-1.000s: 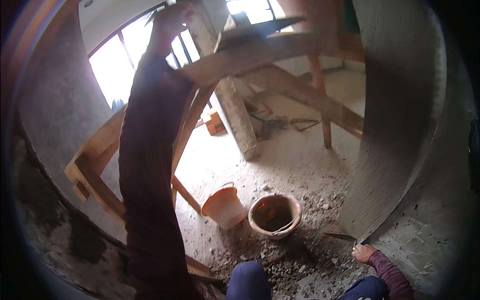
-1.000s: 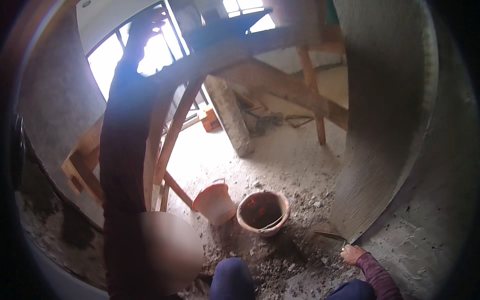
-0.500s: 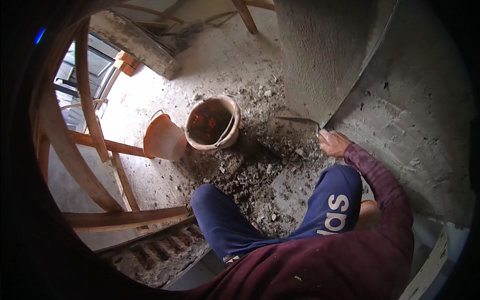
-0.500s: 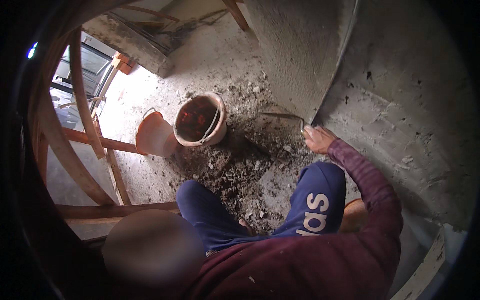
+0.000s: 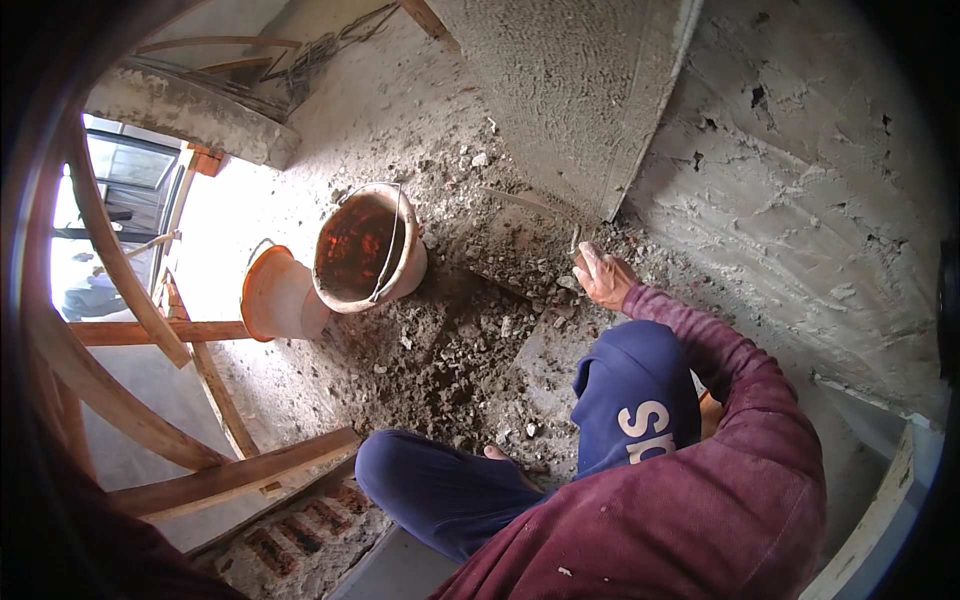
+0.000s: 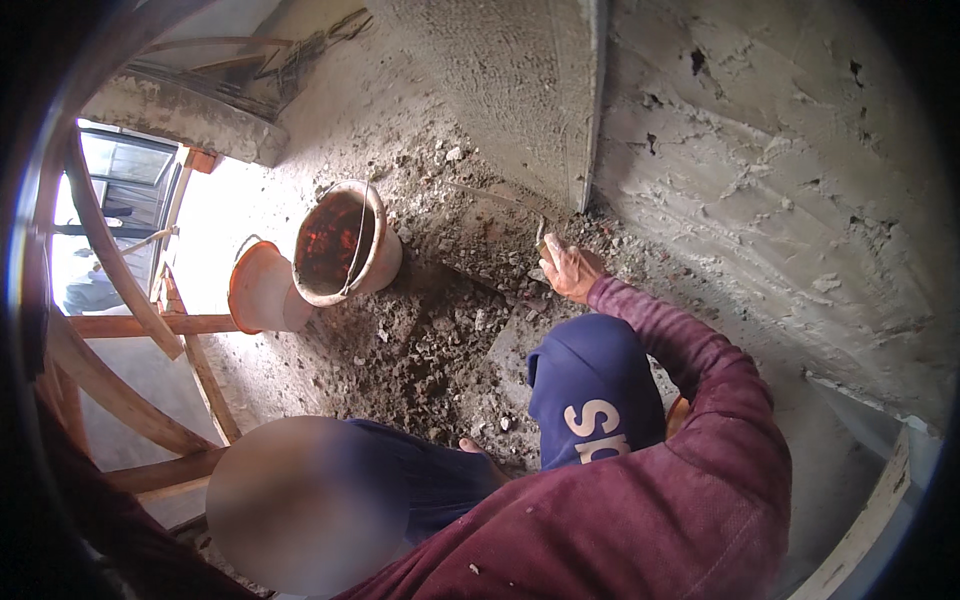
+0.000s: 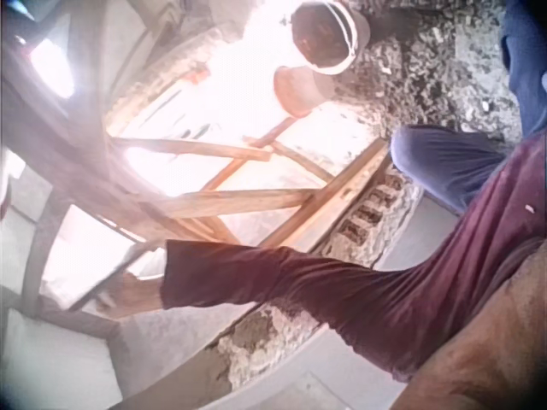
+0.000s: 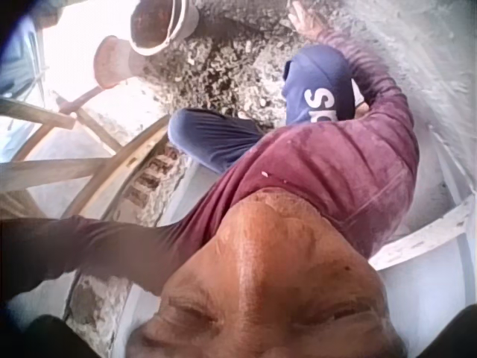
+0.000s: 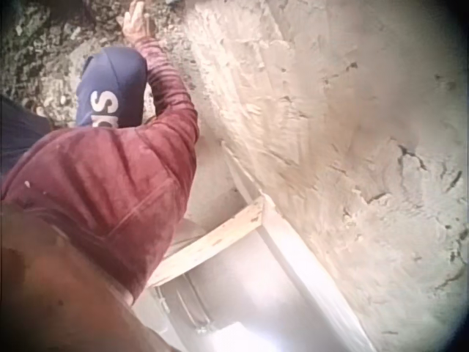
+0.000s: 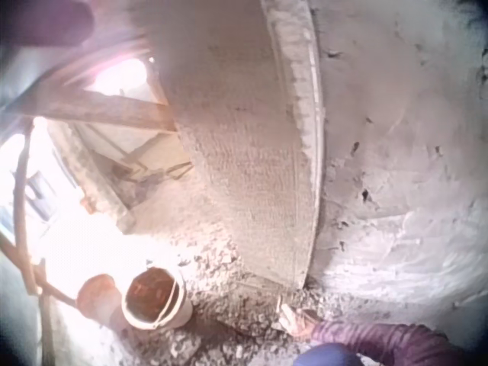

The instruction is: The person scoops wet plaster from a bucket with a trowel and applies it to a wall, then smooths the surface with a wooden float. The person repeats this process, occasionally cleaning the tools and working on different sections of the wall.

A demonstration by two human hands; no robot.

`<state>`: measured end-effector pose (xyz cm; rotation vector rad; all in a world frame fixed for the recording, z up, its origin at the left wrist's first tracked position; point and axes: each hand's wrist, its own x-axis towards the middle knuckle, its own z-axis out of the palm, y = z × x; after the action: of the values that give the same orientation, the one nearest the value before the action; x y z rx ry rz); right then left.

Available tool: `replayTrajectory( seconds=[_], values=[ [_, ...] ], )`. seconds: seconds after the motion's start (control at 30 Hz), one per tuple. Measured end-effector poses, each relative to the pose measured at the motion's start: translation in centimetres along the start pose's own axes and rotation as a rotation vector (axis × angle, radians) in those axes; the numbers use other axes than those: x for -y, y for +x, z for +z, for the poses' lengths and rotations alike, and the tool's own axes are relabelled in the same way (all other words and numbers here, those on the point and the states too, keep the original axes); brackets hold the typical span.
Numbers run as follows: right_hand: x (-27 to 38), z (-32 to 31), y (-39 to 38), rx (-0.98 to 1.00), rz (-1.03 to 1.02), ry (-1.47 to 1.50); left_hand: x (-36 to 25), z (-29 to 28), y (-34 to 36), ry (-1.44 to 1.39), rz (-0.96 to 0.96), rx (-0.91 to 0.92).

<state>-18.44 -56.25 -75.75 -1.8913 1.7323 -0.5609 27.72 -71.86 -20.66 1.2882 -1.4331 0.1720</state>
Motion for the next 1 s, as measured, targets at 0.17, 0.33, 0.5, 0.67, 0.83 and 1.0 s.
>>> replayTrajectory(
  seconds=[0.17, 0.33, 0.5, 0.67, 0.83, 1.0],
  values=[
    [-2.0, -0.4, 0.3, 0.226, 0.145, -0.033, -0.8, -2.7, -4.5, -0.105, -0.015, -0.033],
    [-1.5, -1.8, -0.7, 0.309, -0.062, -0.264, -3.5, -4.5, -12.1, -0.26, -0.043, -0.089],
    [2.9, -8.7, -4.5, 0.482, 0.08, -0.093, -6.6, 1.1, -18.9, -0.603, -0.094, -0.002],
    [1.2, -10.7, -8.8, 0.225, -0.088, -0.078, -7.9, 14.7, -22.6, -0.878, 0.091, 0.352],
    [2.0, -12.5, -11.2, 0.229, 0.004, 0.081, -13.5, 22.3, -23.5, -1.04, -0.034, 0.348],
    [-0.4, -12.4, -13.5, 0.228, 0.106, 0.125, -15.1, 27.4, -19.0, -1.183, 0.009, 0.371]
  ],
)
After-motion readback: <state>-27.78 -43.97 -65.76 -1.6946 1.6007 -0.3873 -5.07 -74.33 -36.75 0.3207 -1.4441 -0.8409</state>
